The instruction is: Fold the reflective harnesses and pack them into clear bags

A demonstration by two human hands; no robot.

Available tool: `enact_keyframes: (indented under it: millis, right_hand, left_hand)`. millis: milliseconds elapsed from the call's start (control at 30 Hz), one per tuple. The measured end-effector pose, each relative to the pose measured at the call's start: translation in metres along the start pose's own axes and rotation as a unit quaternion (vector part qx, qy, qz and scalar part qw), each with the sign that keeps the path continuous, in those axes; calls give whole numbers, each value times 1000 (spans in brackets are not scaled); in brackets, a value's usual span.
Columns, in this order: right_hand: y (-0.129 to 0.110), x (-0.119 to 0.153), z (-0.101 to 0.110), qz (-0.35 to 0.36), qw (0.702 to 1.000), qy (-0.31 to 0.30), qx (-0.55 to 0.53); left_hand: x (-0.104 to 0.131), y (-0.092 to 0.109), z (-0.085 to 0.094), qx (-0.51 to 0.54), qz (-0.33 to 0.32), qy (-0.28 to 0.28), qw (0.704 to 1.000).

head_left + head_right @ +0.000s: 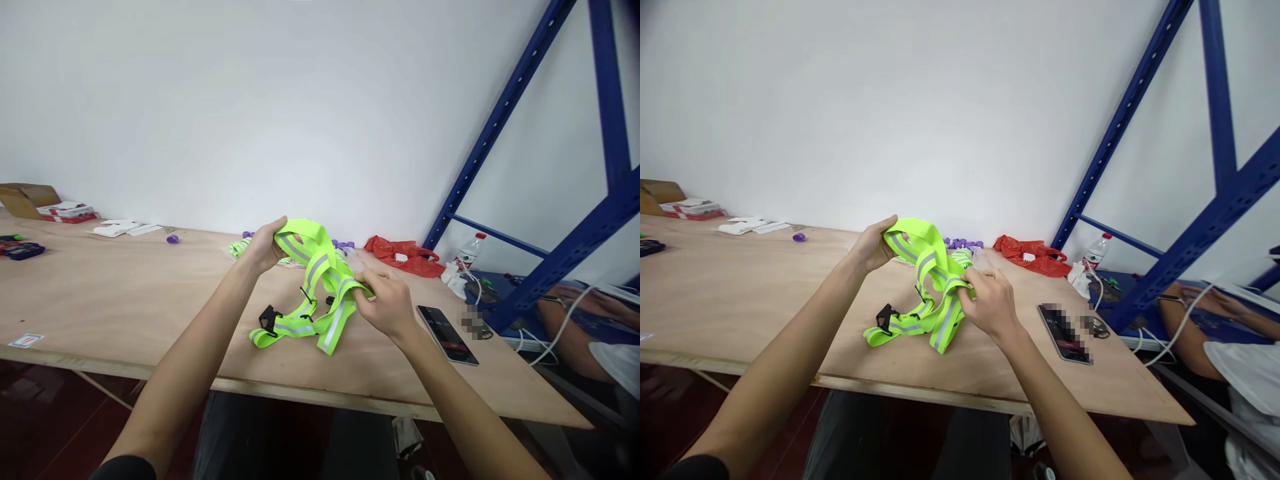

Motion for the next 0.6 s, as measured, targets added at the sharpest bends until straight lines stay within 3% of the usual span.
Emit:
enact_keyframes:
  millis: [67, 167, 333, 433, 600]
  right_hand:
    - [7, 1, -4, -46, 998, -31, -8]
    - [19, 2, -9, -129, 989, -59, -52]
    - [40, 0, -19, -227, 955, -47, -186]
    - [50, -7, -19, -235, 948, -22, -215]
    - [56, -33, -7, -173, 978, -20, -114]
  left_hand:
    - [4, -8, -6, 55, 32, -23, 998]
    - [7, -14, -8, 114, 26, -33, 993]
    - [17, -1, -6, 108, -118, -57, 985]
    - [30, 18, -9, 43, -218, -58, 973]
    - [46, 50, -31, -67, -298, -85, 948]
Point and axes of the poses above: each hand's wrist, its own x-axis away from the middle knuckle, its own z-axis out of the back of the hand, y = z × x, the point moved 9 cm from there along -x, towards the middle knuckle, and after that the axes turned 3 degrees about x, right-handed, at the moved point
